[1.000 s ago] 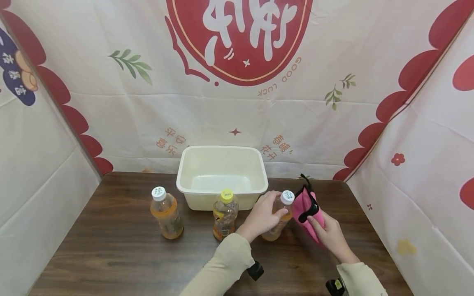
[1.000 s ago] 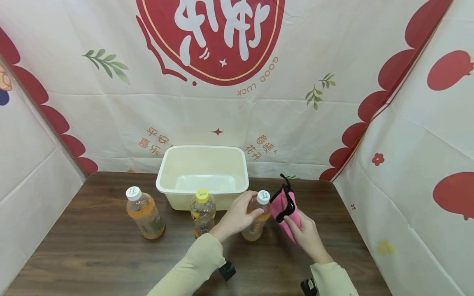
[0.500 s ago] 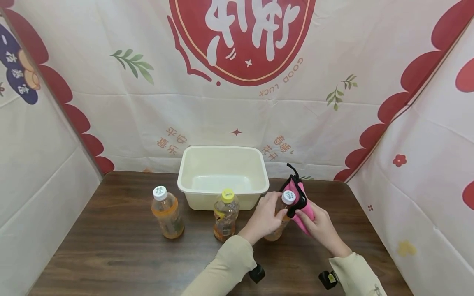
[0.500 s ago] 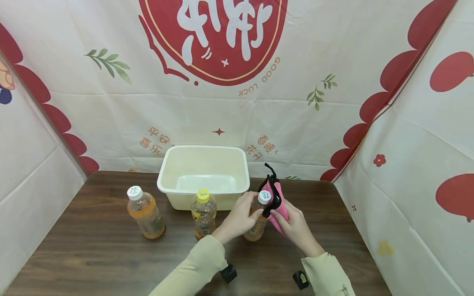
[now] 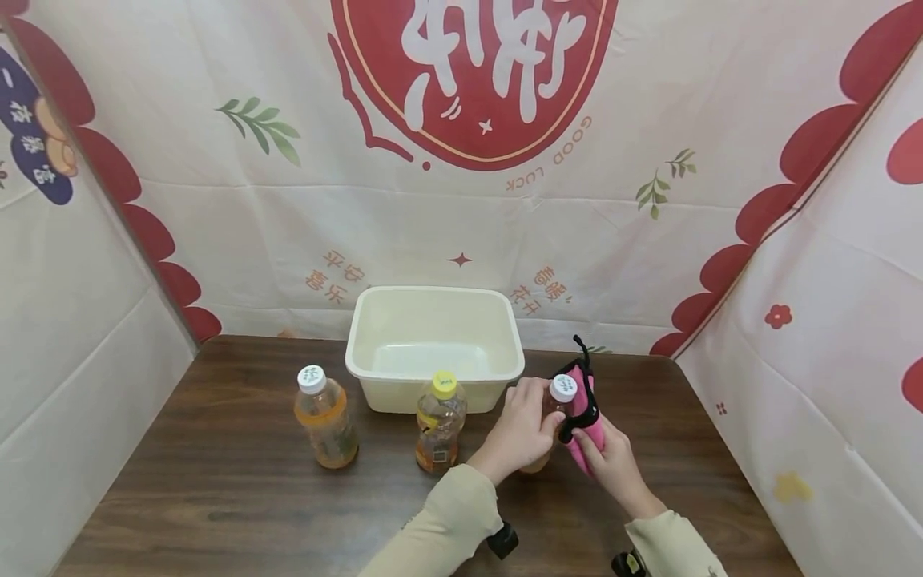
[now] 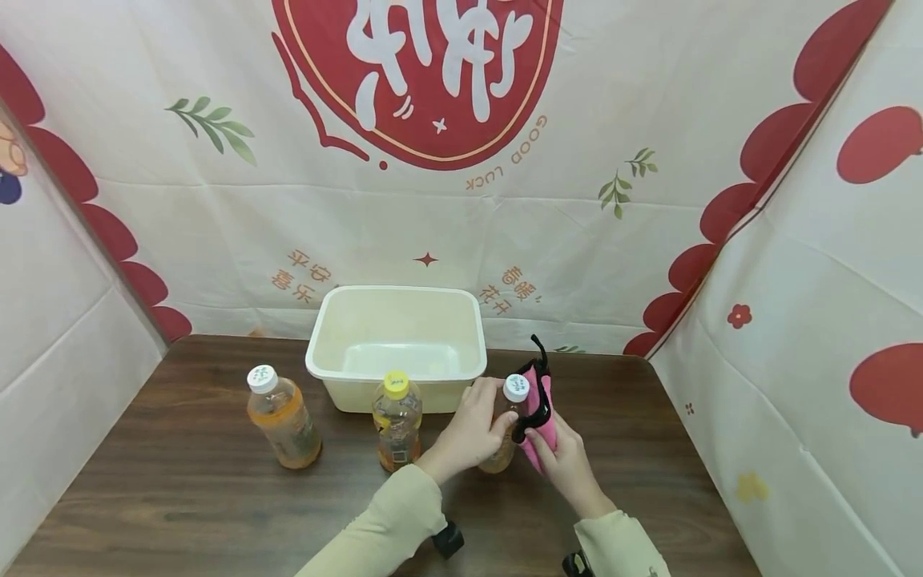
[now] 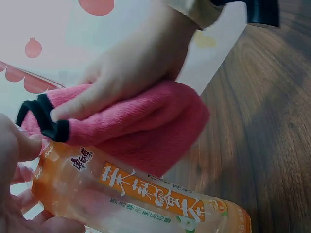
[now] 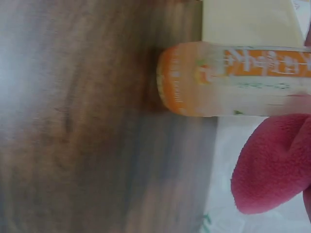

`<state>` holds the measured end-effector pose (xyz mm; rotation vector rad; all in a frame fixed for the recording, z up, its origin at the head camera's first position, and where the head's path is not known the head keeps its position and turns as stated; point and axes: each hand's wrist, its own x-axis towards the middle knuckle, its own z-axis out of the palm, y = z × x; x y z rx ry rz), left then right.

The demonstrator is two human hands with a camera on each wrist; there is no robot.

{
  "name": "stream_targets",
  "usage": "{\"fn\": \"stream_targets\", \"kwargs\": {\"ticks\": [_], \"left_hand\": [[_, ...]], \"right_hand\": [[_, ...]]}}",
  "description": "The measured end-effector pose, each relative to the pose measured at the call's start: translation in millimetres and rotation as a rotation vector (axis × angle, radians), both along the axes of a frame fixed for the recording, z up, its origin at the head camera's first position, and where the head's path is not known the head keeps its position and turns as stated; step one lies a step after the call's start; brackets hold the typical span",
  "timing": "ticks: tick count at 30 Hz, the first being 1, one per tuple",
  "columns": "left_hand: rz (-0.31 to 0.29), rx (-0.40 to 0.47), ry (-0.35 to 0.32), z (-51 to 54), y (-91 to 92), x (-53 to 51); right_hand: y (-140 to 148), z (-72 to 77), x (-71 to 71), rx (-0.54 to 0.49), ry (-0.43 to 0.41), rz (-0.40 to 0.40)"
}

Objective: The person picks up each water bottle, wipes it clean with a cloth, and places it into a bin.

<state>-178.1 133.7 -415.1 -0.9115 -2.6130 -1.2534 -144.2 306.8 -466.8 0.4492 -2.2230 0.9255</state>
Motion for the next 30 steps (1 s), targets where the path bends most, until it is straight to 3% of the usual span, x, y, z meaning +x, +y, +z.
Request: {"fn": "stream_targets", "kwargs": {"ticks": [5,10,13,17,24,30], "left_hand": [[0.007,0.0,0.012,-2.6,0.6,-0.3],[0.0,0.007,0.036,-3.1,2.7,-0.2],[-0.007,0.0,0.011,-1.9,2.9,0.3],[-0.011,-0.011,-0.04,0.5,1.4,0.3],[-0.01,-0.009,-0.084,2.6,0.7,0.2],[-0.009,0.003,-0.082,2.1,0.3,-0.7]], "right_hand": [[1.0,-18.6,3.1,0.014,-0.031,-0.01],[5.9,-43.0,7.3,0.087,-0.16,-0.019],[10.6,-60.3,8.6,0.174,-0.254,0.001],[14.1,-73.9,6.9,0.245,-0.311,0.023],[12.3,-72.2,6.3,0.192,-0.378,-0.009],[8.9,-54.9,9.1,0.011,-0.497,-0.06]]}}
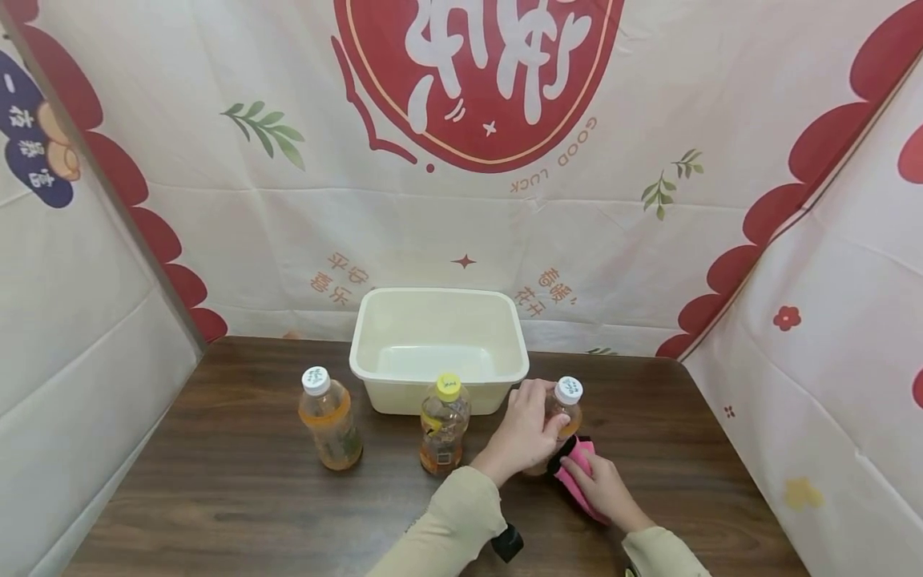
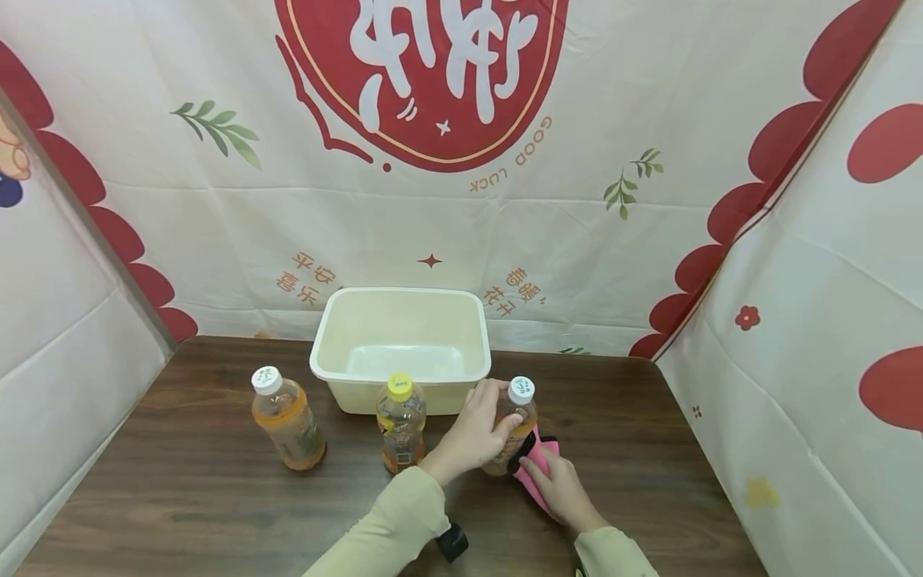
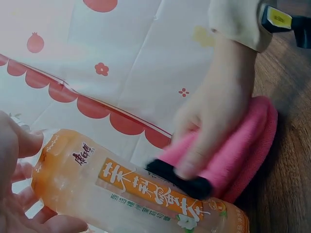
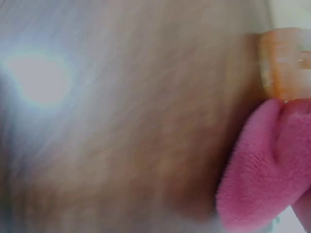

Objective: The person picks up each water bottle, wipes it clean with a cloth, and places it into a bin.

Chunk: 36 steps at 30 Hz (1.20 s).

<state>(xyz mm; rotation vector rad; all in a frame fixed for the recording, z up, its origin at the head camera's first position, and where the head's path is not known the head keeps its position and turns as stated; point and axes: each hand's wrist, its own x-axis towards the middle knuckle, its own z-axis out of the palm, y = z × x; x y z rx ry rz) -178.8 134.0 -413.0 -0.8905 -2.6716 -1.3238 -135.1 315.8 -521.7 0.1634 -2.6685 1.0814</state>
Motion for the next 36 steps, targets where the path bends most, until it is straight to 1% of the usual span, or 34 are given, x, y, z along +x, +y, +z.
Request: {"fn": "stream_targets", "kwargs": {"ticks": [2,4,8,12,16,19,21,23,26,29,33,36], "left_hand": [[0.0,0.005,0.008,0.1,-0.3,-0.1],[0.002,0.005,0.013,-0.1,-0.4,-0.2],[0.009,0.009,0.006,-0.9,0.7,-0.1],[0.015,0.008,0.004,-1.5,2.4,0.7],[0.022,0.008,0.015,-2.1,1.0,0.5],[0.026,0.008,0.035,-2.7,-0.1,-0.7],[0.029,0.002,0.04,-2.7,-0.1,-1.4],[0.029,-0.001,0.039,-2.9,0.0,-1.5],[0.027,-0.002,0.026,-2.9,0.2,-1.3],[0.026,0.001,0.027,-2.9,0.6,-0.9],[0.031,-0.002,0.046,-3.2,1.7,-0.4],[0.028,-0.004,0.048,-2.8,2.1,0.3]], "right_hand": [[-1.4,10.7,0.1,-0.039,0.003,-0.039],[-2.3,22.6,-0.5,-0.069,0.052,-0.058],[-0.9,46.5,-2.5,-0.062,0.194,-0.044],[0.7,70.9,-3.6,-0.006,0.28,-0.005],[-2.0,92.5,-6.7,0.041,0.297,0.077],[-4.9,100.6,-9.4,0.046,0.287,0.107],[-6.7,100.4,-10.8,0.045,0.3,0.106],[-8.2,95.5,-11.8,0.037,0.326,0.096],[-9.2,84.3,-12.1,0.029,0.373,0.074],[-8.8,71.9,-10.2,0.02,0.392,0.033],[-8.2,53.8,-5.0,0.018,0.376,0.005],[-7.6,36.8,-1.2,0.043,0.327,0.017]]}}
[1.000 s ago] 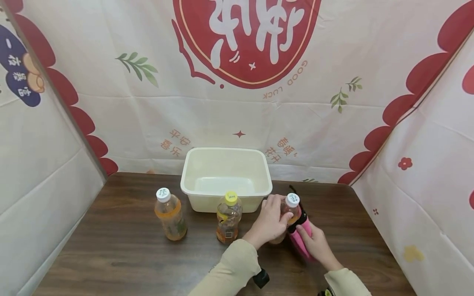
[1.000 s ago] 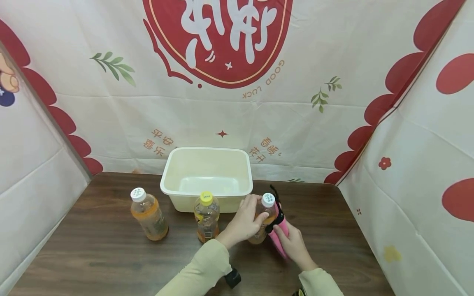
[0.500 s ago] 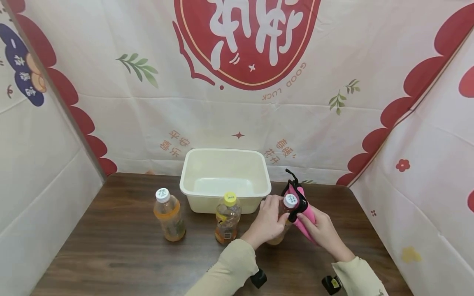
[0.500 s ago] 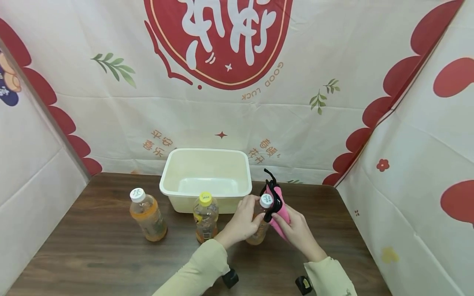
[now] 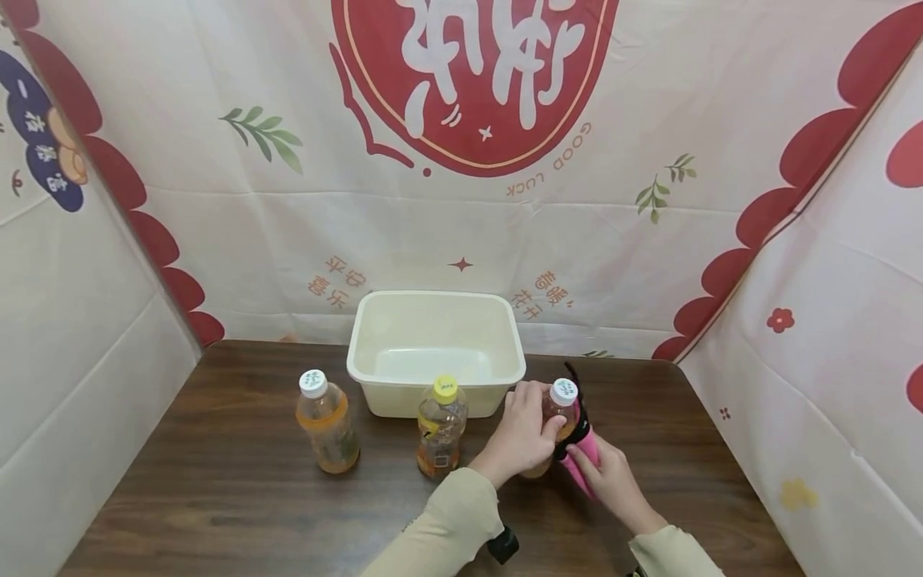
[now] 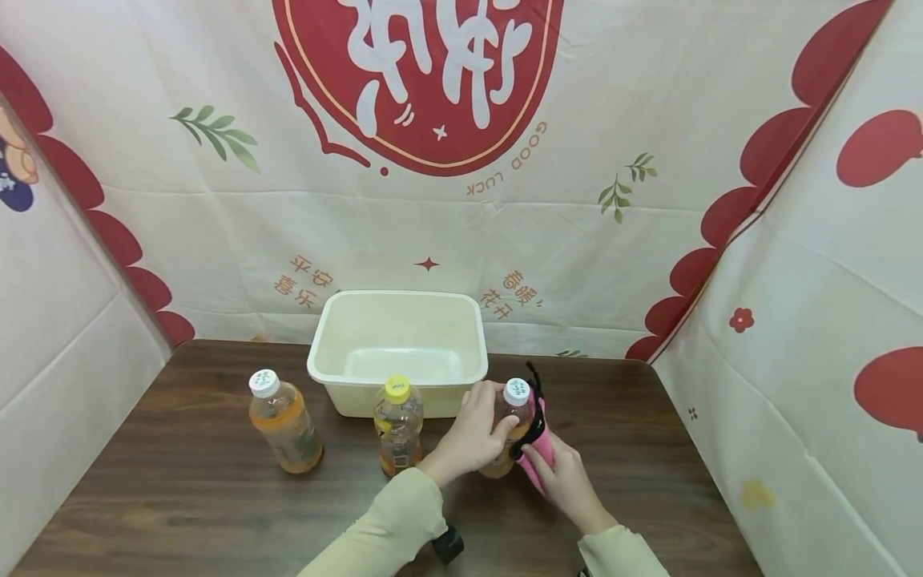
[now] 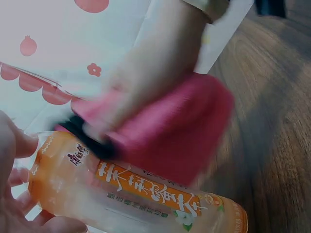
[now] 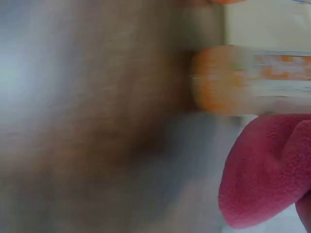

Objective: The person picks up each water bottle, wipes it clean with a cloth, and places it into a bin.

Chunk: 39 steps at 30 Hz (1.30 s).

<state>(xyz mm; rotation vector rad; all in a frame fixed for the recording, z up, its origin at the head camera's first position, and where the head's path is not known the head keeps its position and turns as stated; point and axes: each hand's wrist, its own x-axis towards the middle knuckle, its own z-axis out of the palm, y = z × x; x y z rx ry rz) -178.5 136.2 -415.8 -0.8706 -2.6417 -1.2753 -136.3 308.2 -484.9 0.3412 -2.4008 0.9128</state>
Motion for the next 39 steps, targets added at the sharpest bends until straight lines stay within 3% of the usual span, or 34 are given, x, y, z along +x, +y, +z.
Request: {"fn": "stream_targets", "kwargs": {"ticks": [7,13,19,23,27,32,39], "left_hand": [[-0.013,-0.005,-0.01,-0.1,0.2,0.0],[-0.007,-0.007,-0.01,2.9,0.2,-0.4],[-0.009,-0.016,-0.013,3.2,-0.5,-0.5],[-0.02,-0.008,-0.022,2.1,-1.2,-0.2],[-0.011,0.005,-0.011,1.3,-1.6,-0.8],[-0.012,0.01,-0.044,1.8,-2.2,-0.9],[-0.009,0.008,-0.037,2.0,-0.8,0.3]], "right_hand": [[6.2,-36.6,1.6,0.062,-0.239,0.044],[10.7,-46.2,-3.8,0.145,-0.27,0.066],[8.6,-46.8,-2.7,0.085,-0.299,0.028],[3.4,-36.2,1.6,-0.021,-0.251,-0.017],[-1.6,-13.8,0.7,-0.078,-0.107,-0.051],[-0.8,14.5,-1.4,-0.046,0.051,-0.028],[-2.9,51.1,-5.1,0.019,0.077,0.039]]}}
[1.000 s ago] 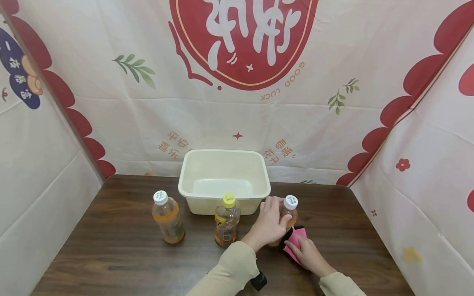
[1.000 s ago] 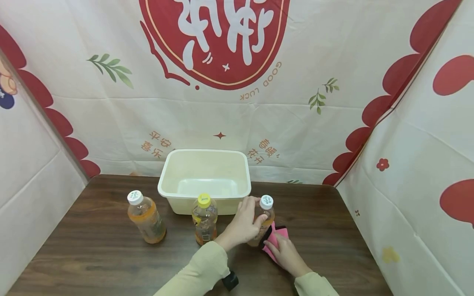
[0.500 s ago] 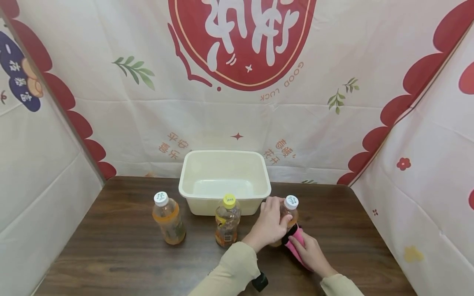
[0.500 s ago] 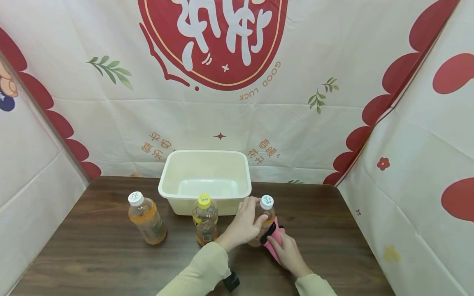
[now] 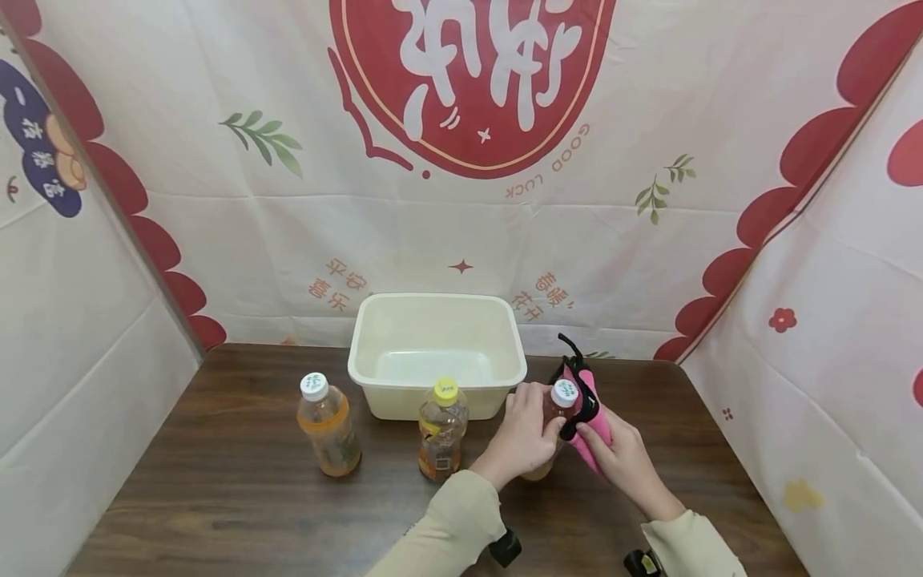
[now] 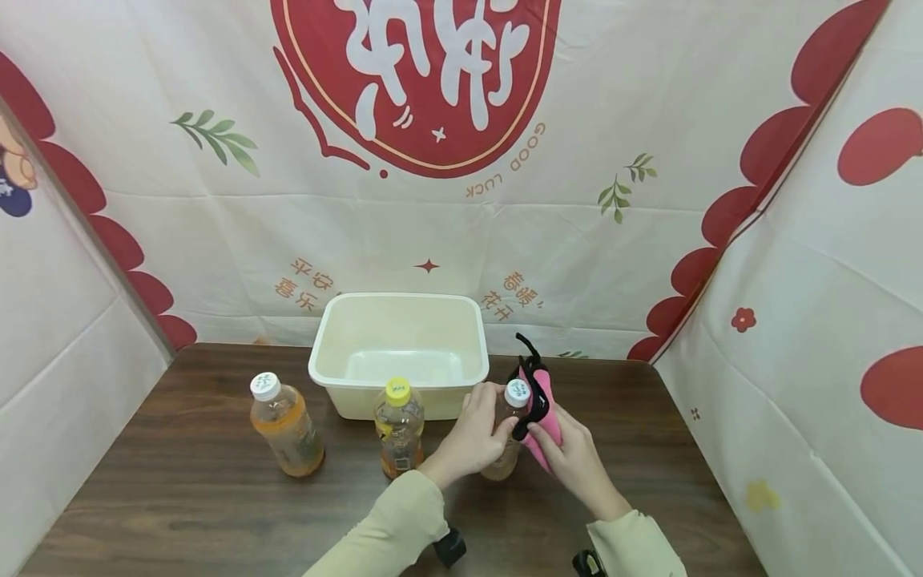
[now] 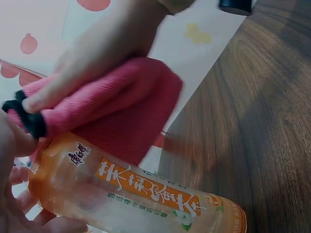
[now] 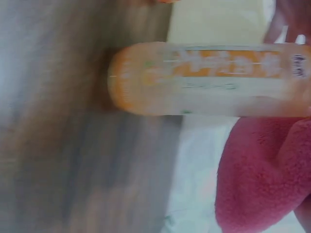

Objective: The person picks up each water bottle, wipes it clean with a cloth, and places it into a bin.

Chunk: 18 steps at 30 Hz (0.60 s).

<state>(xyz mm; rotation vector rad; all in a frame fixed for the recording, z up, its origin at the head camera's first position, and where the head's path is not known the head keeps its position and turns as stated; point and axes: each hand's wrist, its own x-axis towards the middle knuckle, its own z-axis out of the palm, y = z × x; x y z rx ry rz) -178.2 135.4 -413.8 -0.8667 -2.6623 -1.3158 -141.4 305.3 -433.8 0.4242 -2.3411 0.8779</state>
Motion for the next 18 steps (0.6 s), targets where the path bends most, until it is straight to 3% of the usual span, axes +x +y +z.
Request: {"fn": "stream_targets", "kwargs": {"ticks": [3,7,13,16,18], "left_hand": [[0.002,-0.002,-0.005,-0.2,1.7,0.3],[0.0,-0.014,-0.009,-2.2,3.4,1.3],[0.005,0.004,-0.028,-1.7,2.4,0.9],[0.004,0.008,-0.021,-1.9,1.9,0.9],[0.004,0.008,-0.011,-2.8,1.8,1.6]], "right_hand": [[-1.9,6.7,0.2,-0.003,-0.015,-0.002],[-3.2,-0.9,2.0,-0.034,0.006,-0.024],[-5.0,-31.7,4.4,-0.092,0.066,-0.054],[-5.0,-53.2,8.4,-0.087,0.01,-0.069],[-4.2,-69.0,12.1,-0.063,-0.072,-0.074]]}}
